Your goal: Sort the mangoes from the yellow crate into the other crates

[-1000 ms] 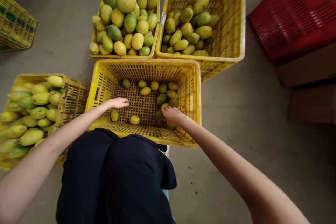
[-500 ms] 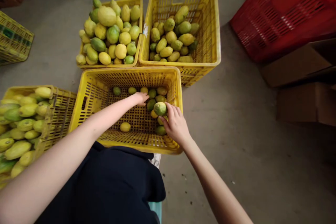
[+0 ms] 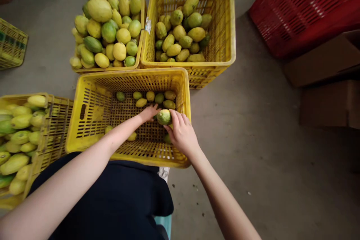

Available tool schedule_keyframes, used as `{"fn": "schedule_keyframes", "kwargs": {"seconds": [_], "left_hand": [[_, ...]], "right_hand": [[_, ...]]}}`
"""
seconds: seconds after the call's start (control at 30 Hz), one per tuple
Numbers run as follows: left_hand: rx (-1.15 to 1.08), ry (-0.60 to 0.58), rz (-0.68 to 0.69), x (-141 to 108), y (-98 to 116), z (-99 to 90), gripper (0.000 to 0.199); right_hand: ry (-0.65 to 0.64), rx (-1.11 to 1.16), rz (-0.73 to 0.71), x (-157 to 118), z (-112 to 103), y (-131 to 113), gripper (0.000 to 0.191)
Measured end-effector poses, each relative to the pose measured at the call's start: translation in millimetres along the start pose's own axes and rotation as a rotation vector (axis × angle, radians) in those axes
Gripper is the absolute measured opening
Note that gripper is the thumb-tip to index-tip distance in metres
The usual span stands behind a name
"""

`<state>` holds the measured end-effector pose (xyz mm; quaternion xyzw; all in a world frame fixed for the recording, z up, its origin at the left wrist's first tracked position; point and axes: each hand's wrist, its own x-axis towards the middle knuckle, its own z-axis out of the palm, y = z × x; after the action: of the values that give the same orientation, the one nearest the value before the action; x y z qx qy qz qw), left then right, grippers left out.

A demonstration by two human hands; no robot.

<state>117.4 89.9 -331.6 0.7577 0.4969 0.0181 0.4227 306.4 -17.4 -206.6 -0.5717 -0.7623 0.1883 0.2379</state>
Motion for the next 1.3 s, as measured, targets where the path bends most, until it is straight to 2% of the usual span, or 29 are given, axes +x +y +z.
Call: {"fn": "schedule_keyframes", "kwargs": {"seconds": [0.1,0.17,0.27,0.33,0.4,0.47,0.53,0.6,0.67,0.73,0.83,0.87,0.93,1.0,1.07,1.17,1.3], "left_hand": [[-0.031,-0.018,-0.074,-14,5,-27.6,0.064],[-0.060,0.019,-0.126,-23,16,-48.4,0.063],[-0.115,0.126,-0.159,-37,45,-83.0,0.057],[-0.348,0.219,-0.186,-50,71,-108.9,0.053],[-0.751,0.295,-0.190,-72,98,-136.4,0.047],[-1.117,0.297,-0.134,-102,124,-162.7,0.054],[-1.319,0.274,-0.068,-138,142,-184.0,0.070],[-1.392,0.303,-0.020,-175,151,-197.2,0.076],[-1.401,0.388,0.028,-206,149,-202.7,0.072],[-1.424,0.490,0.091,-230,139,-204.4,0.068],[-1.571,0.604,0.137,-252,124,-208.8,0.054],[-1.647,0.612,0.139,-258,121,-211.5,0.047],[-1.807,0.558,0.157,-266,117,-216.7,0.036],[-1.939,0.450,0.182,-272,118,-219.3,0.032],[-2.009,0.362,0.176,-273,120,-218.1,0.031],[-1.990,0.357,0.153,-269,121,-213.6,0.028],[-1.847,0.341,0.209,-265,118,-214.5,0.024]], "right_hand": [[-0.019,-0.045,-0.001,2,1,-1,0.055],[-0.028,-0.075,0.004,5,1,-2,0.054],[-0.035,-0.096,0.013,8,0,-4,0.053],[-0.038,-0.082,0.021,9,-1,-6,0.052],[-0.023,-0.020,0.050,9,-1,-9,0.051],[0.030,0.116,0.120,8,-2,-17,0.051],[0.120,0.322,0.220,8,-4,-33,0.053],[0.222,0.543,0.285,10,-13,-58,0.053],[0.296,0.734,0.268,14,-29,-92,0.051],[0.318,0.877,0.195,19,-51,-128,0.047],[0.246,0.999,0.100,27,-85,-179,0.040],[0.202,1.038,0.085,30,-93,-193,0.039],[0.117,1.135,0.077,35,-101,-218,0.039],[0.046,1.265,0.097,42,-98,-239,0.040],[-0.021,1.402,0.129,51,-86,-255,0.040],[-0.066,1.562,0.170,62,-63,-266,0.035],[-0.011,1.677,0.235,70,-42,-259,0.034]]}}
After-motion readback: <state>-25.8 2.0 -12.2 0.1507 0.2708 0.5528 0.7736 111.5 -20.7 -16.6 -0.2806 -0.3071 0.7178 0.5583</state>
